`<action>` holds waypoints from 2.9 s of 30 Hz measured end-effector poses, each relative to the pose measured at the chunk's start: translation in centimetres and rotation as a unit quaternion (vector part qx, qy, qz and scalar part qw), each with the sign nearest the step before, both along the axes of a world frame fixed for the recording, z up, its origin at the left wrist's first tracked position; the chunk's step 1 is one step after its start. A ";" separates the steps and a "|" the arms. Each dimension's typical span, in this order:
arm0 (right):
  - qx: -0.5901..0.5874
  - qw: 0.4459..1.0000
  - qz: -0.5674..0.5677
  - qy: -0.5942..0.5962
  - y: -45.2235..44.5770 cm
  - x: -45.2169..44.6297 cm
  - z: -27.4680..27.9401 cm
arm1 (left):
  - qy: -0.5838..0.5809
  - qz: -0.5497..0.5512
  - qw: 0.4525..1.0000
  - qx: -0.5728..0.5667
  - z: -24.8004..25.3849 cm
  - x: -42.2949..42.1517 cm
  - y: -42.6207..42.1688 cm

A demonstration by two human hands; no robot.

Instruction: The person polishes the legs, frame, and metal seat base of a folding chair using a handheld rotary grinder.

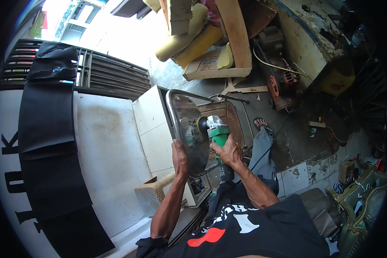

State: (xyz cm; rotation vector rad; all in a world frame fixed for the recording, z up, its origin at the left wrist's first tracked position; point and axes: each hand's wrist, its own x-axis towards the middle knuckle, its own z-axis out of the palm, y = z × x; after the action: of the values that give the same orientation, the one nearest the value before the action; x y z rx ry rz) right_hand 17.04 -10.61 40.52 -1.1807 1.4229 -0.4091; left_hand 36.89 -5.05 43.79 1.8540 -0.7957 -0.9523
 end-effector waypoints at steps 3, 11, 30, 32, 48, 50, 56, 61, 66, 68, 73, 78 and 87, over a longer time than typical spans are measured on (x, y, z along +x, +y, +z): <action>0.003 0.999 0.048 -0.008 1.0 0.1 3.7 | 0.051 -0.006 0.999 0.013 0.2 -0.5 0.4; 0.016 1.000 0.000 -0.007 1.7 -0.6 0.0 | 0.069 -0.006 0.998 0.004 1.7 -1.0 -0.9; 0.032 0.999 -0.037 0.011 6.8 -2.5 0.1 | 0.157 0.038 0.987 -0.006 3.3 -2.5 -1.3; 0.040 0.998 -0.033 0.021 7.0 -2.5 1.4 | 0.184 0.041 0.982 -0.001 4.2 -3.2 -1.8; -0.058 0.998 0.028 -0.018 1.9 -2.2 6.1 | 0.132 0.021 0.991 -0.004 3.9 -4.3 -1.5; -0.051 0.998 0.035 -0.017 1.0 -2.1 6.8 | 0.129 0.025 0.991 -0.005 3.9 -4.4 -1.5; -0.035 0.998 0.060 -0.007 -2.4 -1.9 7.3 | 0.131 0.044 0.990 -0.009 4.0 -4.9 -1.7; -0.028 0.995 0.100 -0.003 -7.0 -1.6 8.0 | 0.045 0.027 0.999 0.015 2.6 -4.2 -0.9; -0.038 0.988 0.151 0.018 -12.5 -0.7 8.5 | -0.056 0.017 0.998 0.021 1.6 -4.3 -0.4; -0.039 0.982 0.180 0.031 -14.5 -0.1 8.0 | -0.077 0.032 0.996 0.012 1.9 -4.7 -0.6; -0.053 0.975 0.206 0.057 -18.9 1.8 5.6 | -0.118 0.049 0.992 0.021 1.7 -4.7 -0.4; -0.023 0.966 0.250 0.062 -20.7 1.6 6.5 | -0.131 0.055 0.989 0.045 3.6 -5.6 -1.2; 0.014 0.989 0.143 0.024 -10.3 -2.3 5.7 | -0.030 0.076 0.995 0.048 3.0 -4.6 -0.9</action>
State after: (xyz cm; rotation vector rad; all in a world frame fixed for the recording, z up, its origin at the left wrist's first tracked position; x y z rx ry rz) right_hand 14.77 -20.90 46.20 -1.3550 1.2710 -0.1616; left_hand 32.27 -5.93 46.75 2.0041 -0.6429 -0.8548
